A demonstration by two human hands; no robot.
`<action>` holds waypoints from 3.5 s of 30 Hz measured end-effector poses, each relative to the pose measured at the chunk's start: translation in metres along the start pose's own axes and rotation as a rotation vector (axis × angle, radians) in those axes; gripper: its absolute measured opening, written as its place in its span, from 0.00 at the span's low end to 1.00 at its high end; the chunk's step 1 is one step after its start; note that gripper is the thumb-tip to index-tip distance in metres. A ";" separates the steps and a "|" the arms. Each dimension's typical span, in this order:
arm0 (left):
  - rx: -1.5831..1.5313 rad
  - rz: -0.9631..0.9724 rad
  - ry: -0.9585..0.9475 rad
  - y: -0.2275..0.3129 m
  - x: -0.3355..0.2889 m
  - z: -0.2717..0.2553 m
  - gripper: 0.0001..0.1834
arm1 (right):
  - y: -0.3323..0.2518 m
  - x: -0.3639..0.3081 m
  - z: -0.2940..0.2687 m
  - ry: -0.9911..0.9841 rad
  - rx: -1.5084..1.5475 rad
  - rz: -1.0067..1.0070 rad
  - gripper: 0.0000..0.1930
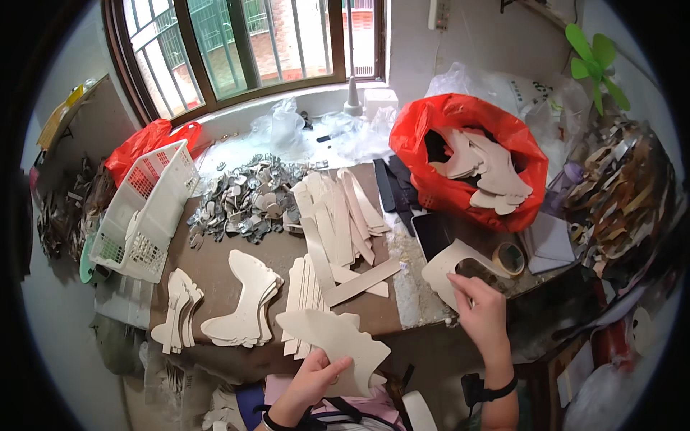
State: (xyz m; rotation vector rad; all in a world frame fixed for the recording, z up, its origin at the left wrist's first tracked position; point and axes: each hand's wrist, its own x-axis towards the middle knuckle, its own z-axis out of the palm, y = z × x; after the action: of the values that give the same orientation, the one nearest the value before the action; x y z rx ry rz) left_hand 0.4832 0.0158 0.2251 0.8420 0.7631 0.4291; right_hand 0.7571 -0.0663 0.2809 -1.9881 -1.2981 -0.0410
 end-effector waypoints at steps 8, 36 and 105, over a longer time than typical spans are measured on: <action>-0.025 -0.041 -0.049 -0.020 0.001 -0.017 0.14 | -0.042 0.017 -0.002 -0.276 -0.768 -0.016 0.05; 0.122 0.028 0.069 -0.024 0.012 -0.019 0.15 | 0.114 0.176 -0.042 0.311 -0.306 0.221 0.17; 0.233 -0.001 0.033 -0.034 0.019 -0.030 0.20 | 0.193 0.155 -0.089 0.364 -0.330 -0.051 0.14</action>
State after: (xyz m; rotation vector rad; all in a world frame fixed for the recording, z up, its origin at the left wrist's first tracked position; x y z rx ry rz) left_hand 0.4748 0.0223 0.1767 1.0539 0.8550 0.3579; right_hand 1.0187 -0.0392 0.2989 -2.0912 -1.1552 -0.6484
